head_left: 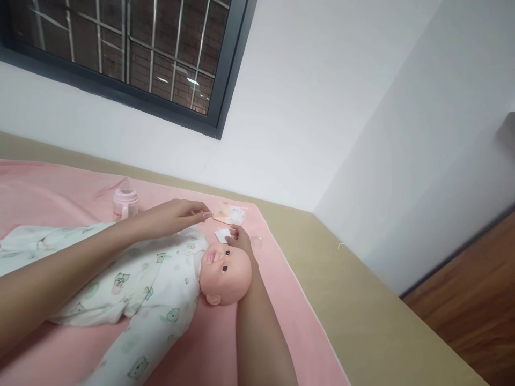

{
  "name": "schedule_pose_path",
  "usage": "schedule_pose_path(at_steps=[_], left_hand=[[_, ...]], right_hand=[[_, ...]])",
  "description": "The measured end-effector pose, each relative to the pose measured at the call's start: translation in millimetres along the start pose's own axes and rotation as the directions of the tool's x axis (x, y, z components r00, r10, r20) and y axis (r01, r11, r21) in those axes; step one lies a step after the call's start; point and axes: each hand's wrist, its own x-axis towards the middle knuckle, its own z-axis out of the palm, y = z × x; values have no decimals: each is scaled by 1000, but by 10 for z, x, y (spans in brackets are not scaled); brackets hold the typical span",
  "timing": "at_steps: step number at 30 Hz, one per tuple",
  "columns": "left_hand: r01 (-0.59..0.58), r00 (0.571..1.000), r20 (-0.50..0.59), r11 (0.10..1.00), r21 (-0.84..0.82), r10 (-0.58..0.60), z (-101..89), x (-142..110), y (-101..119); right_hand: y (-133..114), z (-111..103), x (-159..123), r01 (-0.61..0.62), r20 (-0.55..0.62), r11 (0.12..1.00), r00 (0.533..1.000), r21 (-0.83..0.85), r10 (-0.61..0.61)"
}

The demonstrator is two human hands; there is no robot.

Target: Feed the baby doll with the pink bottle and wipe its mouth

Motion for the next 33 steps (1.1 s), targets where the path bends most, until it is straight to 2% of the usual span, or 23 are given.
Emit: schedule_pose_path(at_steps=[8, 14, 19, 23, 26, 28, 30, 33], left_hand=[[-29, 1000, -1, 999, -44, 29, -52, -152, -47], [-47, 998, -39, 997, -69, 44, -136, -199, -114], [-40, 998, -57, 989, -140, 32, -158, -218, -140], [-59, 991, -128, 973, -222, 30, -88, -176, -155], [-97, 987, -149, 948, -303, 53, -43, -129, -171], [-126, 986, -145, 935, -332, 81, -39, -112, -178], [-141, 985, -143, 934, -329, 98, -55, -113, -175], [-113, 985, -164, 940, -322, 63, -95, -132, -157]], right_hand=[[-102, -8, -45, -47, 42, 999, 998, 0, 47], [-364, -43, -95, -72, 17, 995, 997, 65, 71], [-883, -223, -102, -57, 14, 995, 998, 80, 56], [-1485, -294, -237, 27, 133, 997, 991, 67, -36], [-1865, -208, -413, 101, 270, 990, 955, 102, -126], [-2034, -112, -526, 143, 356, 985, 919, 99, -169], [-2139, -22, -617, 175, 409, 982, 893, 74, -190], [-2214, 56, -700, 201, 426, 979, 884, 19, -190]])
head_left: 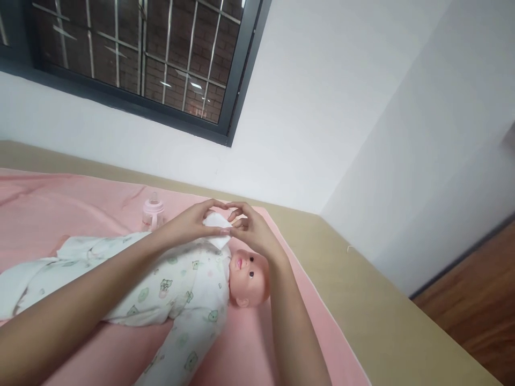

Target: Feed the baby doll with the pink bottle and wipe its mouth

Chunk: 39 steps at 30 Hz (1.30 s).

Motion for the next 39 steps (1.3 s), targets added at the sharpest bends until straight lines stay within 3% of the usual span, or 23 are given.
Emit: schedule_pose_path(at_steps=[5, 9, 13, 16, 20, 23, 29, 39], left_hand=[[-4, 999, 33, 997, -83, 7, -17, 14, -8], [-62, 991, 119, 996, -57, 68, 55, 32, -43], [-51, 967, 249, 998, -20, 55, 175, 9, -32], [-37, 960, 278, 999, 33, 27, 248, -15, -7], [-68, 953, 299, 997, 41, 53, 312, -44, 27], [-65, 952, 304, 997, 42, 49, 357, -64, 55], [-67, 956, 292, 990, 124, 28, 420, -94, 103], [-74, 971, 240, 970, 230, 17, 425, -96, 95]], right_hand=[[20, -43, 1, 13, -44, 1000, 999, 25, -11], [218, -220, 55, 7, -152, 992, 988, 126, 12], [654, -424, 100, -90, -269, 961, 950, 263, 162], [1072, -498, 96, -165, -285, 916, 917, 365, 278], [1531, -421, 62, -258, -273, 831, 861, 494, 430], [1737, -308, 42, -309, -254, 782, 826, 541, 503], [1901, -247, 22, -307, -277, 774, 809, 553, 519], [1904, -241, -10, -277, -317, 786, 802, 553, 506]])
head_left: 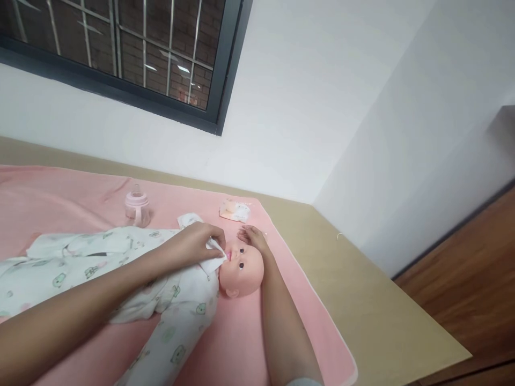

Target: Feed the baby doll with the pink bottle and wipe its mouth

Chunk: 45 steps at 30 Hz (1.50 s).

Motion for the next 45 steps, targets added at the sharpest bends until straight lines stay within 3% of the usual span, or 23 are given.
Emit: schedule_pose_path(at_steps=[11, 26, 30, 38, 45], left_hand=[[23, 997, -76, 991, 130, -13, 5, -8, 29], [-8, 988, -150, 990, 143, 30, 182, 8, 6], [-1, 984, -178, 994, 112, 21, 156, 5, -3], [-37, 999, -25, 999, -8, 36, 91, -36, 60], [-27, 1000, -11, 999, 38, 28, 127, -40, 64]], right_hand=[[-19, 9, -20, 12, 0, 1000, 1000, -28, -12], [-34, 5, -2, 17, 22, 998, 1000, -61, -16], [-44, 15, -17, 16, 21, 997, 1000, -72, -15], [-27, 18, -4, 19, 7, 996, 1000, -86, -18], [30, -1, 20, 39, 17, 995, 999, -90, -38]])
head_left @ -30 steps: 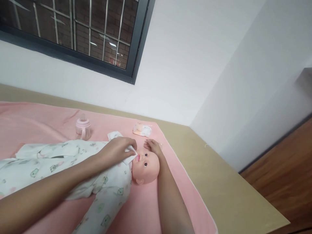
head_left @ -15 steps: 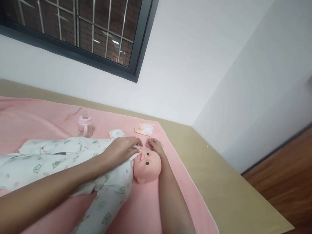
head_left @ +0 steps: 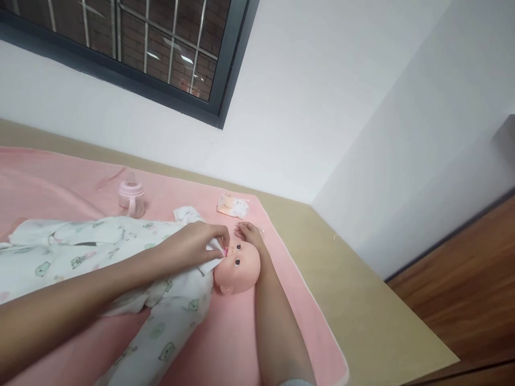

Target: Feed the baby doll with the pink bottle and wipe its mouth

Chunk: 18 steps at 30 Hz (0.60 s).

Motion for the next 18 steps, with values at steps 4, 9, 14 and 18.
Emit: schedule_pose_path(at_steps=[4, 9, 14, 18], left_hand=[[35, 999, 9, 998, 44, -36, -56, -8, 34], [28, 1000, -3, 998, 56, -28, -80, -30, 21], [50, 997, -64, 997, 60, -47, -17, 4, -48], [31, 994, -111, 995, 91, -21, 33, 46, -80]], right_hand=[[48, -11, 21, 12, 13, 1000, 1000, 0, -12], [91, -17, 52, 17, 15, 1000, 1000, 4, -18], [87, -16, 54, 20, 21, 1000, 1000, -12, -20], [79, -9, 62, 27, 15, 999, 1000, -27, -27]])
